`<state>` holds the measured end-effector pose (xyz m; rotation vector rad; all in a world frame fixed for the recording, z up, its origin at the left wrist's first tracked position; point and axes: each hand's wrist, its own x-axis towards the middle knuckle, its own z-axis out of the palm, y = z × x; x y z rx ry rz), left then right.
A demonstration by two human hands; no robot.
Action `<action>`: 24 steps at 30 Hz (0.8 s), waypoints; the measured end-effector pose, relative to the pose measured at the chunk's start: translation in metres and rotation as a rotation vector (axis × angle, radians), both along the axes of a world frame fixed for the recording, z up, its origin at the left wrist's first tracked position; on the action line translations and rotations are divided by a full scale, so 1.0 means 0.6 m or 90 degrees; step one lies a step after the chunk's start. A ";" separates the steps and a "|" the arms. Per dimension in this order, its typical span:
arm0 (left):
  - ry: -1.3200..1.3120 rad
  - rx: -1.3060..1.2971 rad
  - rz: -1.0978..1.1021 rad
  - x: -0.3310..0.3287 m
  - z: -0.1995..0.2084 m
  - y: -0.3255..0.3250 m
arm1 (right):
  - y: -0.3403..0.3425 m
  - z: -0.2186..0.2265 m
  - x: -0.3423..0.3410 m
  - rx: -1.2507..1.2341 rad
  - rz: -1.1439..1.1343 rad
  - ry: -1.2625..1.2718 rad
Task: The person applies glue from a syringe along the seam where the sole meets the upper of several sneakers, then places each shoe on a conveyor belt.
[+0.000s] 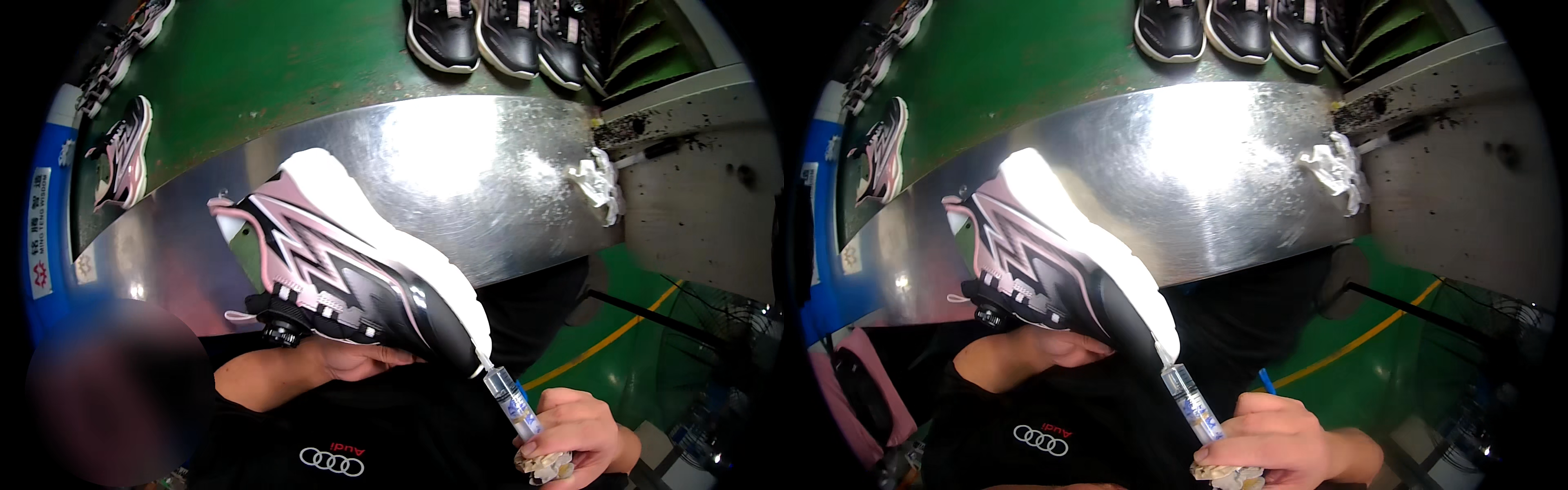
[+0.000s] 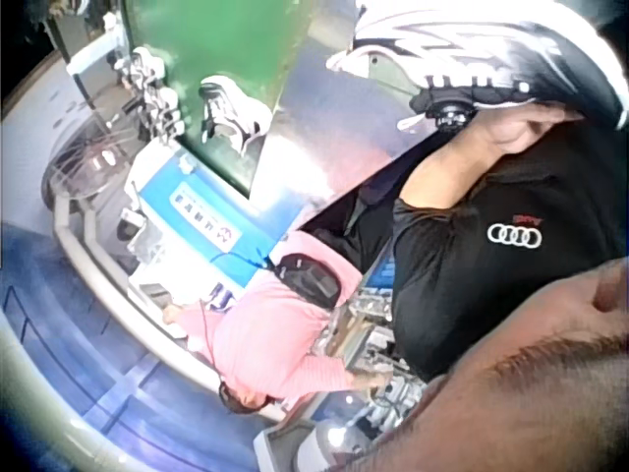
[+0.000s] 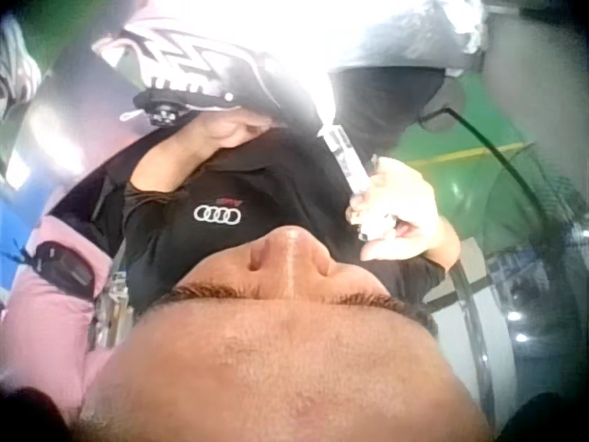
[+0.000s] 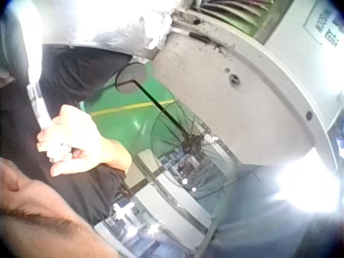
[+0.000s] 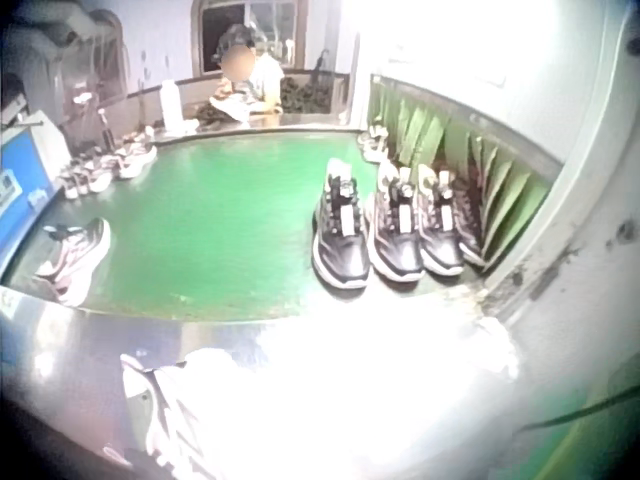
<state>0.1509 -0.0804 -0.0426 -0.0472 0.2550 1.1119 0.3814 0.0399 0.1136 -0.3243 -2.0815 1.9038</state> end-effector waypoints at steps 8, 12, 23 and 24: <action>-0.038 0.037 -0.016 0.029 -0.024 0.047 | -0.005 0.006 0.017 0.173 -0.035 0.004; -0.018 0.033 -0.004 0.034 -0.015 0.066 | -0.006 0.004 0.016 0.272 -0.020 -0.010; -0.080 0.027 0.034 0.043 -0.001 0.097 | -0.032 -0.039 0.006 0.516 -0.136 -0.063; -0.073 0.035 0.041 0.043 0.005 0.098 | -0.033 -0.043 0.005 0.542 -0.147 -0.069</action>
